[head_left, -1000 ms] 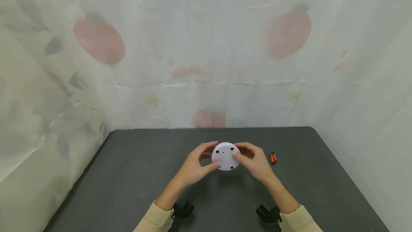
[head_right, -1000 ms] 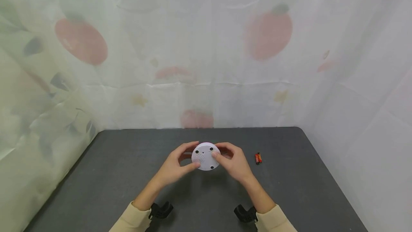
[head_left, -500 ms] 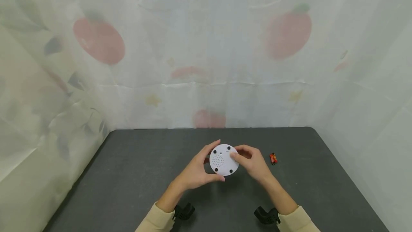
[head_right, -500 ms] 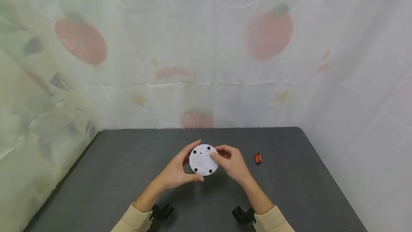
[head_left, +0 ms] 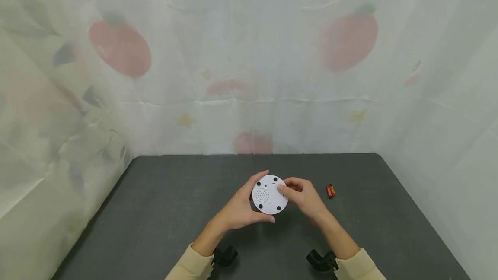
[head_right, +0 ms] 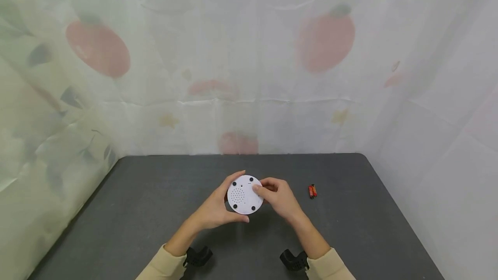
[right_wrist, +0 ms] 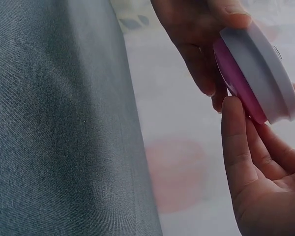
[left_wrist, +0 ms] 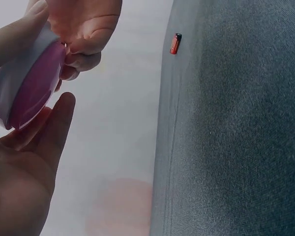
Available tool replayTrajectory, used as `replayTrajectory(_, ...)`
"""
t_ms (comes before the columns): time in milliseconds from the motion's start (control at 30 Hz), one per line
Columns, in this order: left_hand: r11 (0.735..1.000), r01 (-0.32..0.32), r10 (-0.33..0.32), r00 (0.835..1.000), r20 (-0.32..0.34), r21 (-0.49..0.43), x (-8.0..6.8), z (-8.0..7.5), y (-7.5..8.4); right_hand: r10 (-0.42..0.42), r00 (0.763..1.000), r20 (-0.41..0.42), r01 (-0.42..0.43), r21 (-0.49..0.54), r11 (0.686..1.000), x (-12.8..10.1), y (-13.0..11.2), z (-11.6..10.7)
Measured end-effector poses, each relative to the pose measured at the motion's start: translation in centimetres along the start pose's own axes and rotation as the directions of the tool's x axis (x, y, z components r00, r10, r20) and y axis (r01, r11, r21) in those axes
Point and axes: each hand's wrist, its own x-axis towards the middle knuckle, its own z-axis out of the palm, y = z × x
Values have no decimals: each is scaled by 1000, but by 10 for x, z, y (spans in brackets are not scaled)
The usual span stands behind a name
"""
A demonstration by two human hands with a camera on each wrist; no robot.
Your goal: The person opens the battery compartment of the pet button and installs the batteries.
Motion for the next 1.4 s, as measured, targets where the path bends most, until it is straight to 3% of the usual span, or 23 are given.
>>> replayTrajectory(200,1000,-13,13,1000,-28,-11,0,2,3,-20,999,-27,20,6,1000,-1,-3,1)
replayTrajectory(433,998,-21,30,990,-136,66,1,6,3,-110,988,-105,104,-58,993,-4,-6,3)
replayTrajectory(833,999,27,-15,973,-231,48,7,11,-2,-210,929,-306,171,-148,974,-11,-18,16)
replayTrajectory(1100,999,15,-3,972,-233,46,8,16,-5,-176,916,-361,131,-145,981,-8,-15,26)
replayTrajectory(1400,998,26,-7,959,-283,64,9,23,-5,-158,904,-397,101,-161,982,-7,-12,33)
